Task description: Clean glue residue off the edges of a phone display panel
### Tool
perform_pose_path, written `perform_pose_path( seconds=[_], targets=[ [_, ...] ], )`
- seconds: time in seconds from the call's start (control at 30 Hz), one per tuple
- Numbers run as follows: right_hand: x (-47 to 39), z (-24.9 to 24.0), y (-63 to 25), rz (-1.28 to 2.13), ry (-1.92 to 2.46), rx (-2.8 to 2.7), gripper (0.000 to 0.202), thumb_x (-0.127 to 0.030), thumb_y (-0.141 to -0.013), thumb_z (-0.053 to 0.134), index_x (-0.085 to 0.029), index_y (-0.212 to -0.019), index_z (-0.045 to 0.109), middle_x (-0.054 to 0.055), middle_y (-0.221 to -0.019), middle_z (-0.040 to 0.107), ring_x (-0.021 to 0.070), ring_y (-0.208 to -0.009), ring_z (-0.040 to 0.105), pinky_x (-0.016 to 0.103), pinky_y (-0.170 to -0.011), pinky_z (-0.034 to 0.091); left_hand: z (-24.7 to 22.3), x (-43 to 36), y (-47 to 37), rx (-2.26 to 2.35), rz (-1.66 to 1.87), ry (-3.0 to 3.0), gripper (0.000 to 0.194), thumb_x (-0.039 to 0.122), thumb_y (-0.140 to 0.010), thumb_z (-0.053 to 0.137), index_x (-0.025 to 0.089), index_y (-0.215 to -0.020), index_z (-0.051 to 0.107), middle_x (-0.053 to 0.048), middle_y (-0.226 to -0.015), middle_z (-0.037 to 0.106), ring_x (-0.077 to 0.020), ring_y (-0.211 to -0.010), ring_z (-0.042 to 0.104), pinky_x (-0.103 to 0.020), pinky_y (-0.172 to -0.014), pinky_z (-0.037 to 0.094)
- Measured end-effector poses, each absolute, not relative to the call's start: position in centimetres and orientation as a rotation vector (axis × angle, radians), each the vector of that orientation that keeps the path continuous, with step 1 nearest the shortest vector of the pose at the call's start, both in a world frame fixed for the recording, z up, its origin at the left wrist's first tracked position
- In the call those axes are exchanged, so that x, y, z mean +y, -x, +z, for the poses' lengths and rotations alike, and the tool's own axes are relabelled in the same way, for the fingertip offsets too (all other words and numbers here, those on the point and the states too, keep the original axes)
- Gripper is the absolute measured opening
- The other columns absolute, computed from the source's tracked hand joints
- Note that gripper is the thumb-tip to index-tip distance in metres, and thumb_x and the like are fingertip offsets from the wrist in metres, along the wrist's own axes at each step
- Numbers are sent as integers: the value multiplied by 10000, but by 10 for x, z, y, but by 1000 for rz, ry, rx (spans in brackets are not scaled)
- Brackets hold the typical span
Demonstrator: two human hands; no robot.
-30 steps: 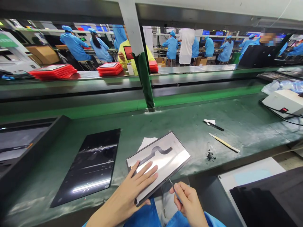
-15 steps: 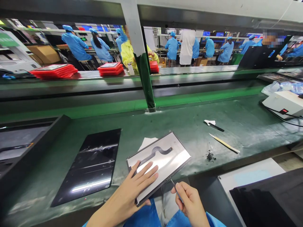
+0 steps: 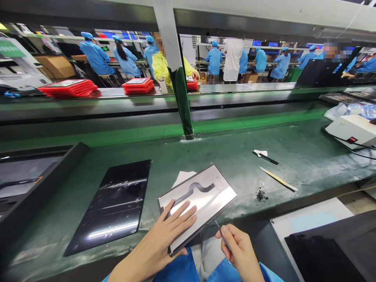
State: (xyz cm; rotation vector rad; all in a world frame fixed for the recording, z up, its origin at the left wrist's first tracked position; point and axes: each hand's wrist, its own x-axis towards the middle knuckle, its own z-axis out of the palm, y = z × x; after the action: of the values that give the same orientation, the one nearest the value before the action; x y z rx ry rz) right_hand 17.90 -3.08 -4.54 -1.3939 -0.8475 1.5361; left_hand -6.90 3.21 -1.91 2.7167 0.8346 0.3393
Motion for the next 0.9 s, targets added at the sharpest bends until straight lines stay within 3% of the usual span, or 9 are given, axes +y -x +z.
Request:
perform_pose_path(
  seconds=[0.23, 0.9],
  targets=[
    [-31, -43, -186, 1547, 1396, -874, 600, -762, -779, 606, -163, -778, 634, -72, -465, 404, 68, -419, 292, 231, -435, 192, -18, 32, 69, 843, 330, -2734, 902, 205, -862, 727, 237, -1572, 170, -116, -1572, 369, -316, -1486, 261, -650, -1195, 103],
    [-23, -28, -196, 1486, 1444, -842, 625, -790, -723, 638, -166, -760, 643, -76, -458, 354, 72, -431, 227, 249, -441, 152, -18, 32, 69, 847, 338, -2708, 859, 215, -874, 707, 255, -1561, 193, -130, -1567, 374, -318, -1482, 263, -639, -1200, 65]
  ],
)
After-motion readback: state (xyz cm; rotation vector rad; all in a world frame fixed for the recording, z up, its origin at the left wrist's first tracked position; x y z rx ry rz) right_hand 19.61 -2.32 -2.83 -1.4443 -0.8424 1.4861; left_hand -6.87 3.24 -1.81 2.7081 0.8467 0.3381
